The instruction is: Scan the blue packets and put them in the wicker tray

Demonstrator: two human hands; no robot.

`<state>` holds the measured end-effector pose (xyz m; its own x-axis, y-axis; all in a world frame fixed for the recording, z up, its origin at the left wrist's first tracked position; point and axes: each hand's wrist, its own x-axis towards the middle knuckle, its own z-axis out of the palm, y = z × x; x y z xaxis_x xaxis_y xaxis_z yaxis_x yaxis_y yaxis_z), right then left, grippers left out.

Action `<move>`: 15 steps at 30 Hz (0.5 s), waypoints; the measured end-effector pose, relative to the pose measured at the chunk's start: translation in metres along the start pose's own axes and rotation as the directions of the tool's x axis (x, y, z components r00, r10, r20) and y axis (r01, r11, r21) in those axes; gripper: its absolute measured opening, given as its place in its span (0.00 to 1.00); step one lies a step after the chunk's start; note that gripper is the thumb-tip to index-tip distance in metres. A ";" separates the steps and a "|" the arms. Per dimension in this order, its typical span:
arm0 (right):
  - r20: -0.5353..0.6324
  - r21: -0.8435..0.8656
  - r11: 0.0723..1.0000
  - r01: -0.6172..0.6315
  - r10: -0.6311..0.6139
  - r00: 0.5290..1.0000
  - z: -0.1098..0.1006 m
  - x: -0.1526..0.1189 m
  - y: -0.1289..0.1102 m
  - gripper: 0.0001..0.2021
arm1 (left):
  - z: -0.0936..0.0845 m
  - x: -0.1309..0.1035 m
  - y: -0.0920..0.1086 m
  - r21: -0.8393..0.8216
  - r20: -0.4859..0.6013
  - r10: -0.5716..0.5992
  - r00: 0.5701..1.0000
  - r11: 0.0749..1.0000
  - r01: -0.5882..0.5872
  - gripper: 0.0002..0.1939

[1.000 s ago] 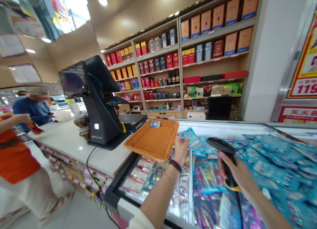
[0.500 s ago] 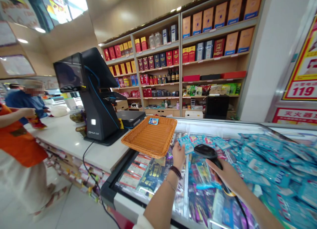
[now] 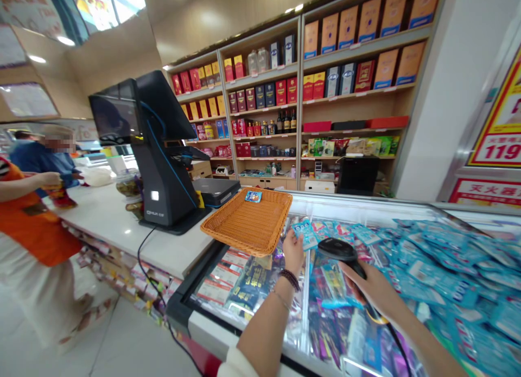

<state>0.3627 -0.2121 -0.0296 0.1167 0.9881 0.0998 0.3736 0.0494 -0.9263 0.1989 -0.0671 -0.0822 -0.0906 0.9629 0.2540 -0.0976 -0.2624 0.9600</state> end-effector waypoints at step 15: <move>0.003 0.073 0.997 -0.005 0.004 1.000 -0.003 0.003 0.006 0.25 | 0.000 0.000 -0.004 0.100 -0.039 -0.007 0.999 0.995 0.011 0.08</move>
<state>0.3680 -0.2088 -0.0339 0.1154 0.9888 0.0945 0.3050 0.0553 -0.9508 0.1993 -0.0658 -0.0856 -0.1289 0.9616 0.2421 0.0011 -0.2440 0.9698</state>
